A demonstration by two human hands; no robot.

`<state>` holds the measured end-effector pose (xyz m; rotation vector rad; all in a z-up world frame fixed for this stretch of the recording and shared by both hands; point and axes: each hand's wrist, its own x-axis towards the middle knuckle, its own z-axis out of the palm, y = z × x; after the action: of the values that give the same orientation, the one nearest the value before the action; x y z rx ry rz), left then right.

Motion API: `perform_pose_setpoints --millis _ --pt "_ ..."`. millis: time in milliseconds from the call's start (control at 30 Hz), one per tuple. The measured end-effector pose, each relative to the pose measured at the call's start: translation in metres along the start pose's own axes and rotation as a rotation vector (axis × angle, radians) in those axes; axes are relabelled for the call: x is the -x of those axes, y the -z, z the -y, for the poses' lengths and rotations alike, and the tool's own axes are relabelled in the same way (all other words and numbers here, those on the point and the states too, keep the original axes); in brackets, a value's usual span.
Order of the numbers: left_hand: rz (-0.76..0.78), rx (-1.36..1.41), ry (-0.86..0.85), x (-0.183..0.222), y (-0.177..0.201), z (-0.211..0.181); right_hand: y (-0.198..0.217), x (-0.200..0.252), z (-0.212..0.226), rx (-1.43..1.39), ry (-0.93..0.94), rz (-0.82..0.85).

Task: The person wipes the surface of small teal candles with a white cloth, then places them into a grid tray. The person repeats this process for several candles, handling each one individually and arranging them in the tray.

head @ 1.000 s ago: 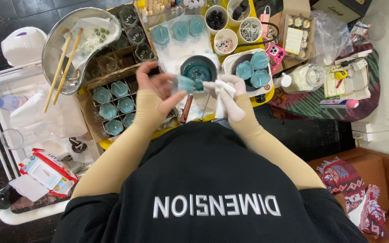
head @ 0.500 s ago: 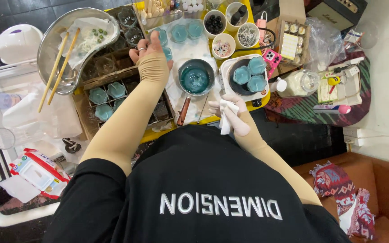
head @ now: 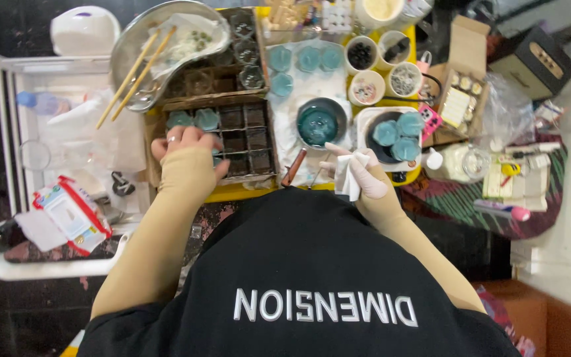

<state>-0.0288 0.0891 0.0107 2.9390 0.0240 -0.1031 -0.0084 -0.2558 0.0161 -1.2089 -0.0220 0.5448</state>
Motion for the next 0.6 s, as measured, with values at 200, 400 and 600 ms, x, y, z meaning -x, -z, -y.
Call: perform_pose_setpoints --millis 200,400,600 --pt "0.141 -0.273 0.215 0.033 -0.020 0.009 -0.012 -0.014 0.007 -0.045 -0.072 0.068" --pt "0.128 -0.344 0.353 0.030 -0.044 0.008 -0.014 -0.019 0.003 -0.016 -0.109 0.118" --pt "0.006 -0.289 0.348 0.027 -0.051 0.003 -0.005 -0.017 0.001 -0.029 -0.111 0.133"
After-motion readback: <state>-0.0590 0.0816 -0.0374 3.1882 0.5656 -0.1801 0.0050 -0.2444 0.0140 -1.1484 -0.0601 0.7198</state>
